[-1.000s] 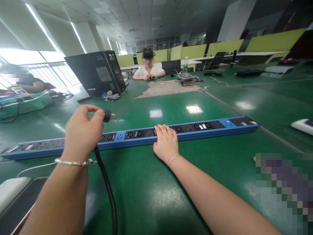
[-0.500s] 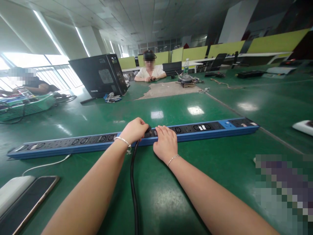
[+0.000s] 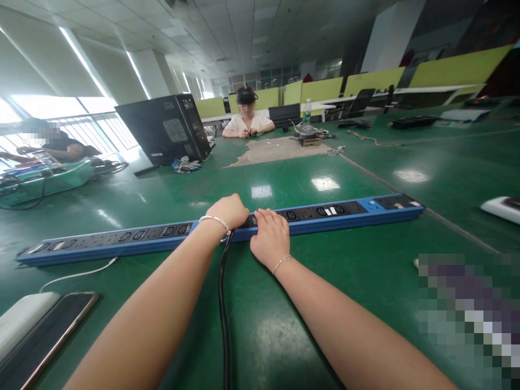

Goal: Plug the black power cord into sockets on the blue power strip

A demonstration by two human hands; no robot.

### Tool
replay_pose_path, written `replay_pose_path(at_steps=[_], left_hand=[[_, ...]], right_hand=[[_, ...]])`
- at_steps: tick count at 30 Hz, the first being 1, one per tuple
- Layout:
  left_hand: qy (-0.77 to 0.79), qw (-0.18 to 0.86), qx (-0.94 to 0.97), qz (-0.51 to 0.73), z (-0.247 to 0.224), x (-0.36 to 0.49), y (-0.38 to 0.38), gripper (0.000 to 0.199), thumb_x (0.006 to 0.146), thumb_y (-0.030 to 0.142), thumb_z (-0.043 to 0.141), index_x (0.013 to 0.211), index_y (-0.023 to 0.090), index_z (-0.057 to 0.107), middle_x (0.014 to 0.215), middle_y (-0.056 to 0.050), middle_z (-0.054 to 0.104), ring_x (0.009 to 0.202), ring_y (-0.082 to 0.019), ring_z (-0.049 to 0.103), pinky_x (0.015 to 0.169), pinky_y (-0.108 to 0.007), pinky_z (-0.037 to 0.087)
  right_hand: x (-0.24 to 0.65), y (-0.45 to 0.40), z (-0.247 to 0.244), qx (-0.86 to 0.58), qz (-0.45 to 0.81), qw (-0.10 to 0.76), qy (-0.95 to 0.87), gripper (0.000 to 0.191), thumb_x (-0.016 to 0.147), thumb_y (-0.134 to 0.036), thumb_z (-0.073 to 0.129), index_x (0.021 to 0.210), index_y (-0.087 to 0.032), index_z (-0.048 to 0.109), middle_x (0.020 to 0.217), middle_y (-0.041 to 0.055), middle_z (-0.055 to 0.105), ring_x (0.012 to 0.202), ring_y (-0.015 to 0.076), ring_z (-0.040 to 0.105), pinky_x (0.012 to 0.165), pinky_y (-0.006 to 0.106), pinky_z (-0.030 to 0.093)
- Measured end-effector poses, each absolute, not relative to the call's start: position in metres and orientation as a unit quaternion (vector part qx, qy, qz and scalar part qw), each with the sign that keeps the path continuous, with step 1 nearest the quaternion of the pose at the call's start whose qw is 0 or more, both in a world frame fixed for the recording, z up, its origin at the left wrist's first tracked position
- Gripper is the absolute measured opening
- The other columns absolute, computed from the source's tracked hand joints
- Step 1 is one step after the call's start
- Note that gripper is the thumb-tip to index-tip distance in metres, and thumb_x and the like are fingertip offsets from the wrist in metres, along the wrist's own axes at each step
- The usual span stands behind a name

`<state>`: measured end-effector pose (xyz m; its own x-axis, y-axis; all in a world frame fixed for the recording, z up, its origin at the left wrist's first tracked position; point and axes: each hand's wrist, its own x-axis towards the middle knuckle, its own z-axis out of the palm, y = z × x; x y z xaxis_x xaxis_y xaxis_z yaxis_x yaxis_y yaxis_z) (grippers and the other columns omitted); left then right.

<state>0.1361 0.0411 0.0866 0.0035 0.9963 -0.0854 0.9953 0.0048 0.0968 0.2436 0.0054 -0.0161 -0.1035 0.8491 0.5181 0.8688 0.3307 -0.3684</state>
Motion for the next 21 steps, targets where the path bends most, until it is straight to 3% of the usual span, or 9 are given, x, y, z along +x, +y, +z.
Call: replay_pose_path(at_steps=[13,17,21], left_hand=[[0.718,0.053,0.694,0.016,0.0824,0.1435,0.0434,0.045,0.072,0.033,0.048,0.108,0.008,0.061,0.103,-0.026,0.066,0.097,-0.032,0.064,0.075,-0.036,0.049],[0.715,0.073,0.695,0.020,0.0844,0.1444,0.0441,0.039,0.070,0.030,0.049,0.099,0.009,0.065,0.090,-0.023,0.070,0.091,-0.030,0.066,0.071,-0.033,0.049],[0.712,0.093,0.696,0.023,0.0870,0.1441,0.0451,0.025,0.068,0.026,0.049,0.075,0.013,0.070,0.070,-0.017,0.070,0.079,-0.026,0.068,0.067,-0.030,0.048]], right_hand=[[0.2433,0.0056,-0.0150,-0.575,-0.011,0.340,-0.744,0.050,0.075,-0.017,0.047,0.124,-0.013,0.054,0.131,0.0088,0.054,0.126,0.0235,0.038,0.104,0.037,0.022],[0.2431,0.0056,-0.0149,-0.574,-0.010,0.344,-0.743,0.051,0.074,-0.016,0.047,0.124,-0.013,0.054,0.131,0.0084,0.054,0.125,0.0240,0.039,0.105,0.037,0.022],[0.2434,0.0051,-0.0149,-0.575,-0.010,0.343,-0.743,0.050,0.074,-0.016,0.047,0.124,-0.013,0.054,0.131,0.0085,0.054,0.125,0.0241,0.039,0.105,0.037,0.022]])
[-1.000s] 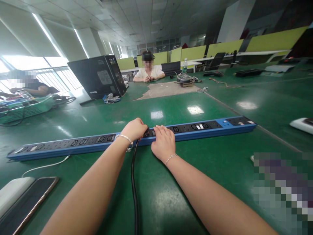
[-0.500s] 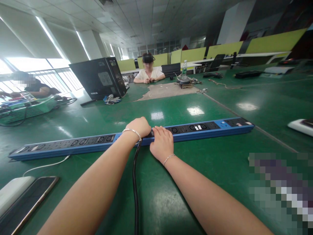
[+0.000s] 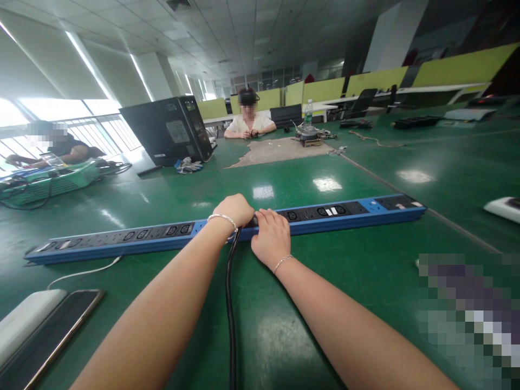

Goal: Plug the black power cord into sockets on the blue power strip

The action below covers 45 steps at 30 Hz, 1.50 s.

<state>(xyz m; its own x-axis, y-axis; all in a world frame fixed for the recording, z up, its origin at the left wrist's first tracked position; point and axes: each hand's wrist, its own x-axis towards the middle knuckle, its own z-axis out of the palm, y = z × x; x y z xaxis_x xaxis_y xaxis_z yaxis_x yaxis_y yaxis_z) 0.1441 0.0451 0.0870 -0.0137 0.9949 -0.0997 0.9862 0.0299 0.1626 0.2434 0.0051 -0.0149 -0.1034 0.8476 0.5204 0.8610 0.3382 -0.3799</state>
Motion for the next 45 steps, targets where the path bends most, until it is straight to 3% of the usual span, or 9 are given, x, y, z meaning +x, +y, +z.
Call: replay_pose_path(at_steps=[4,9,14,20,31,38,43,45], left_hand=[[0.707,0.114,0.697,0.036,0.086,0.140,0.044,0.023,0.067,0.023,0.047,0.061,0.016,0.068,0.059,-0.012,0.068,0.066,-0.021,0.067,0.064,-0.027,0.048],[0.718,0.112,0.684,0.063,0.079,0.135,0.041,0.031,0.069,0.022,0.044,0.087,0.012,0.067,0.060,-0.009,0.069,0.064,-0.020,0.066,0.061,-0.027,0.048],[0.733,0.081,0.672,0.069,0.072,0.139,0.035,0.036,0.072,0.026,0.044,0.102,0.013,0.060,0.082,-0.014,0.072,0.080,-0.024,0.067,0.068,-0.032,0.049],[0.731,0.058,0.678,0.060,0.072,0.142,0.034,0.031,0.074,0.027,0.044,0.100,0.017,0.058,0.099,-0.016,0.069,0.091,-0.028,0.066,0.072,-0.036,0.049],[0.720,-0.025,0.691,0.061,0.063,0.151,0.016,0.029,0.079,0.027,0.035,0.100,0.018,0.053,0.086,-0.015,0.069,0.082,-0.030,0.067,0.069,-0.040,0.049],[0.713,-0.001,0.699,0.065,0.063,0.145,0.031,0.028,0.077,0.031,0.042,0.097,0.017,0.056,0.093,-0.016,0.069,0.088,-0.030,0.066,0.071,-0.038,0.049],[0.656,0.072,0.739,0.138,0.048,0.114,0.018,0.033,0.086,0.044,0.035,0.098,0.023,0.057,0.087,-0.006,0.070,0.082,-0.021,0.065,0.071,-0.032,0.048],[0.665,0.021,0.721,0.191,0.034,0.098,0.007,0.037,0.089,0.045,0.030,0.104,0.025,0.057,0.089,-0.005,0.069,0.083,-0.021,0.064,0.074,-0.034,0.048]], right_hand=[[0.244,0.005,-0.015,-0.575,-0.012,0.346,-0.741,0.050,0.074,-0.015,0.047,0.123,-0.014,0.054,0.131,0.0087,0.054,0.125,0.0233,0.039,0.105,0.037,0.022],[0.244,0.006,-0.016,-0.574,-0.018,0.348,-0.741,0.050,0.073,-0.015,0.049,0.123,-0.014,0.055,0.130,0.0086,0.055,0.125,0.0229,0.039,0.105,0.037,0.022],[0.243,0.007,-0.018,-0.572,-0.016,0.350,-0.741,0.049,0.074,-0.015,0.047,0.122,-0.013,0.056,0.130,0.0079,0.055,0.124,0.0238,0.040,0.104,0.037,0.023],[0.242,0.007,-0.018,-0.570,-0.014,0.356,-0.740,0.048,0.074,-0.014,0.047,0.121,-0.013,0.057,0.129,0.0079,0.056,0.124,0.0242,0.041,0.104,0.038,0.023],[0.243,0.007,-0.018,-0.567,-0.006,0.362,-0.740,0.047,0.074,-0.017,0.049,0.121,-0.014,0.056,0.129,0.0090,0.056,0.124,0.0245,0.040,0.104,0.040,0.024],[0.243,0.008,-0.019,-0.563,-0.014,0.361,-0.743,0.048,0.073,-0.015,0.048,0.120,-0.014,0.057,0.128,0.0081,0.056,0.124,0.0249,0.041,0.104,0.040,0.025],[0.244,0.009,-0.020,-0.562,-0.020,0.365,-0.742,0.050,0.070,-0.015,0.049,0.120,-0.013,0.056,0.129,0.0088,0.055,0.124,0.0258,0.041,0.104,0.041,0.025],[0.244,0.009,-0.020,-0.560,-0.023,0.362,-0.745,0.052,0.069,-0.015,0.049,0.121,-0.013,0.056,0.129,0.0091,0.056,0.124,0.0265,0.041,0.104,0.042,0.026]])
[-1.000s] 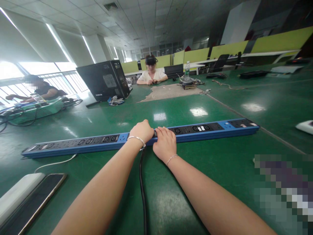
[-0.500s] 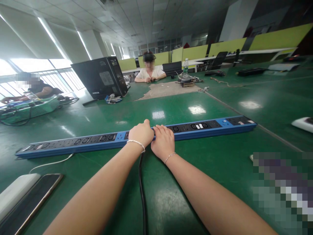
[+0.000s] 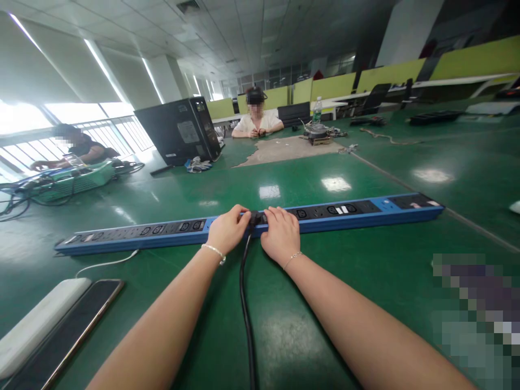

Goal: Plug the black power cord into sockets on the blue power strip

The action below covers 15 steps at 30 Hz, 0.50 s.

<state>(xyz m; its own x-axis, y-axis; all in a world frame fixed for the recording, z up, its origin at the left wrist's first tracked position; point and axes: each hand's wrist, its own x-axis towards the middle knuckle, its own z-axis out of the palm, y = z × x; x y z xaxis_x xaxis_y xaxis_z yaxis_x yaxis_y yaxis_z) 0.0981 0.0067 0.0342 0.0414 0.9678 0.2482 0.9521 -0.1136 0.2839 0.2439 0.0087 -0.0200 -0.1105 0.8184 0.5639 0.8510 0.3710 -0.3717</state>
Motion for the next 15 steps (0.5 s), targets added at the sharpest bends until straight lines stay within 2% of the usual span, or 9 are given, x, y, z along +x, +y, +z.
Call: replay_pose_path(at_steps=[1,3,5,7,10,15], left_hand=[[0.677,-0.038,0.700,0.224,0.026,0.091,0.002,0.037,0.090,0.042,0.030,0.108,0.022,0.056,0.091,-0.006,0.069,0.089,-0.022,0.063,0.080,-0.036,0.046],[0.650,-0.113,0.710,0.245,0.011,0.080,-0.005,0.038,0.089,0.041,0.035,0.114,0.020,0.054,0.110,-0.009,0.065,0.106,-0.024,0.057,0.093,-0.039,0.040],[0.625,-0.146,0.730,0.233,0.000,0.075,-0.006,0.045,0.087,0.044,0.041,0.123,0.019,0.049,0.126,-0.011,0.058,0.121,-0.026,0.047,0.103,-0.045,0.031],[0.607,-0.152,0.750,0.213,-0.006,0.074,-0.004,0.050,0.085,0.045,0.045,0.128,0.019,0.045,0.131,-0.011,0.054,0.126,-0.028,0.043,0.107,-0.050,0.023],[0.591,-0.144,0.768,0.201,-0.007,0.076,0.000,0.050,0.084,0.044,0.048,0.127,0.019,0.047,0.130,-0.011,0.055,0.123,-0.027,0.046,0.105,-0.047,0.028],[0.598,-0.122,0.761,0.222,-0.005,0.076,0.001,0.051,0.080,0.048,0.053,0.123,0.019,0.051,0.127,-0.011,0.057,0.120,-0.026,0.048,0.102,-0.041,0.032]], right_hand=[[0.244,0.008,-0.020,-0.559,-0.024,0.360,-0.746,0.053,0.070,-0.015,0.049,0.122,-0.012,0.055,0.129,0.0095,0.056,0.124,0.0267,0.041,0.104,0.042,0.026],[0.244,0.006,-0.018,-0.553,-0.028,0.361,-0.750,0.057,0.070,-0.015,0.049,0.127,-0.012,0.051,0.132,0.0104,0.053,0.125,0.0265,0.041,0.104,0.043,0.026],[0.243,0.003,-0.014,-0.523,-0.036,0.364,-0.770,0.062,0.072,-0.015,0.048,0.133,-0.015,0.045,0.138,0.0084,0.047,0.128,0.0246,0.038,0.105,0.042,0.026],[0.242,-0.001,-0.010,-0.472,-0.040,0.362,-0.803,0.061,0.075,-0.014,0.046,0.136,-0.019,0.041,0.143,0.0037,0.042,0.132,0.0210,0.034,0.106,0.040,0.027],[0.240,-0.005,-0.006,-0.426,-0.033,0.348,-0.834,0.051,0.081,-0.016,0.042,0.132,-0.020,0.047,0.140,0.0009,0.046,0.133,0.0179,0.034,0.108,0.037,0.027],[0.242,-0.003,-0.002,-0.418,-0.039,0.329,-0.846,0.040,0.087,-0.018,0.041,0.125,-0.017,0.053,0.136,0.0041,0.050,0.128,0.0167,0.042,0.109,0.036,0.028]])
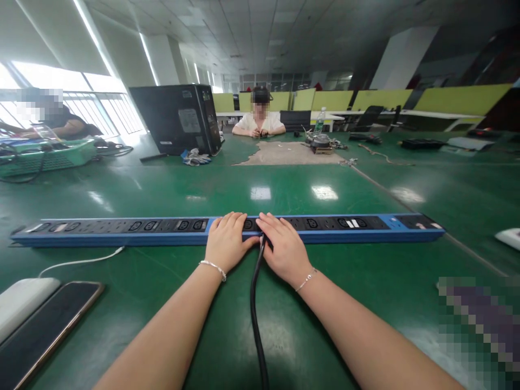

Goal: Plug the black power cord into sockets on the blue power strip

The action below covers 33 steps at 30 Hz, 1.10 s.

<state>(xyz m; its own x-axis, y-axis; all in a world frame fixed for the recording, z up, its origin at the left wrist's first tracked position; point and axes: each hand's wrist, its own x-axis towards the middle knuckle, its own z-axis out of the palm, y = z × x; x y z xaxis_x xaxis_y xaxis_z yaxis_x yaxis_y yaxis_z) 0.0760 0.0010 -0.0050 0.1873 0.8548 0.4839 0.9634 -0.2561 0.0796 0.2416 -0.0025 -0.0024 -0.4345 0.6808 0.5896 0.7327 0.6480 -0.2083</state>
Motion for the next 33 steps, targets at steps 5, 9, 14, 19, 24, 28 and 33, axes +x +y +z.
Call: replay_pose_path(at_steps=[5,9,14,19,24,28,33], left_hand=[[-0.606,0.099,-0.753,-0.234,-0.004,0.078,-0.001,0.052,0.080,0.050,0.054,0.122,0.020,0.051,0.127,-0.010,0.057,0.122,-0.025,0.047,0.103,-0.041,0.030],[-0.607,0.090,-0.752,-0.242,-0.004,0.079,-0.001,0.053,0.079,0.050,0.055,0.122,0.020,0.052,0.127,-0.010,0.058,0.121,-0.025,0.047,0.102,-0.040,0.031],[-0.604,0.096,-0.749,-0.257,-0.006,0.079,0.000,0.054,0.079,0.052,0.053,0.121,0.018,0.052,0.126,-0.010,0.058,0.120,-0.024,0.047,0.102,-0.040,0.030],[-0.608,0.089,-0.742,-0.269,-0.006,0.086,0.002,0.051,0.079,0.048,0.054,0.119,0.017,0.053,0.125,-0.009,0.059,0.118,-0.023,0.048,0.101,-0.039,0.030],[-0.606,0.079,-0.739,-0.281,-0.006,0.092,0.003,0.045,0.080,0.044,0.052,0.116,0.016,0.054,0.122,-0.010,0.060,0.115,-0.023,0.051,0.099,-0.038,0.031],[-0.606,0.070,-0.739,-0.285,-0.006,0.091,0.003,0.049,0.077,0.048,0.056,0.116,0.017,0.054,0.121,-0.010,0.060,0.114,-0.024,0.051,0.099,-0.038,0.030],[-0.611,0.066,-0.739,-0.275,-0.005,0.090,0.003,0.058,0.074,0.056,0.059,0.117,0.017,0.054,0.121,-0.010,0.060,0.113,-0.024,0.051,0.099,-0.039,0.030]], right_hand=[[0.242,-0.001,0.003,-0.445,-0.061,0.310,-0.838,0.034,0.089,-0.025,0.045,0.121,-0.023,0.057,0.132,0.0037,0.055,0.125,0.0188,0.047,0.107,0.042,0.030],[0.242,-0.001,0.001,-0.425,-0.062,0.318,-0.845,0.034,0.088,-0.025,0.046,0.120,-0.022,0.058,0.131,0.0047,0.056,0.123,0.0177,0.049,0.107,0.040,0.031],[0.244,0.008,-0.011,-0.442,-0.031,0.352,-0.824,0.039,0.087,-0.025,0.048,0.125,-0.021,0.053,0.132,0.0065,0.054,0.116,0.0184,0.053,0.098,0.036,0.041],[0.240,0.015,-0.012,-0.512,-0.019,0.340,-0.789,0.047,0.087,-0.033,0.049,0.130,-0.014,0.048,0.119,0.0106,0.063,0.104,0.0226,0.059,0.091,0.037,0.043],[0.231,0.014,-0.006,-0.555,-0.010,0.330,-0.764,0.036,0.088,-0.036,0.047,0.119,-0.019,0.055,0.109,0.0084,0.067,0.100,0.0231,0.060,0.087,0.036,0.042],[0.230,0.013,-0.007,-0.554,-0.009,0.346,-0.757,0.032,0.089,-0.036,0.047,0.114,-0.019,0.057,0.105,0.0085,0.068,0.099,0.0234,0.060,0.087,0.037,0.041],[0.228,0.017,-0.005,-0.539,0.066,0.489,-0.682,0.037,0.088,-0.043,0.043,0.114,-0.020,0.054,0.099,0.0071,0.067,0.087,0.0202,0.062,0.082,0.034,0.046]])
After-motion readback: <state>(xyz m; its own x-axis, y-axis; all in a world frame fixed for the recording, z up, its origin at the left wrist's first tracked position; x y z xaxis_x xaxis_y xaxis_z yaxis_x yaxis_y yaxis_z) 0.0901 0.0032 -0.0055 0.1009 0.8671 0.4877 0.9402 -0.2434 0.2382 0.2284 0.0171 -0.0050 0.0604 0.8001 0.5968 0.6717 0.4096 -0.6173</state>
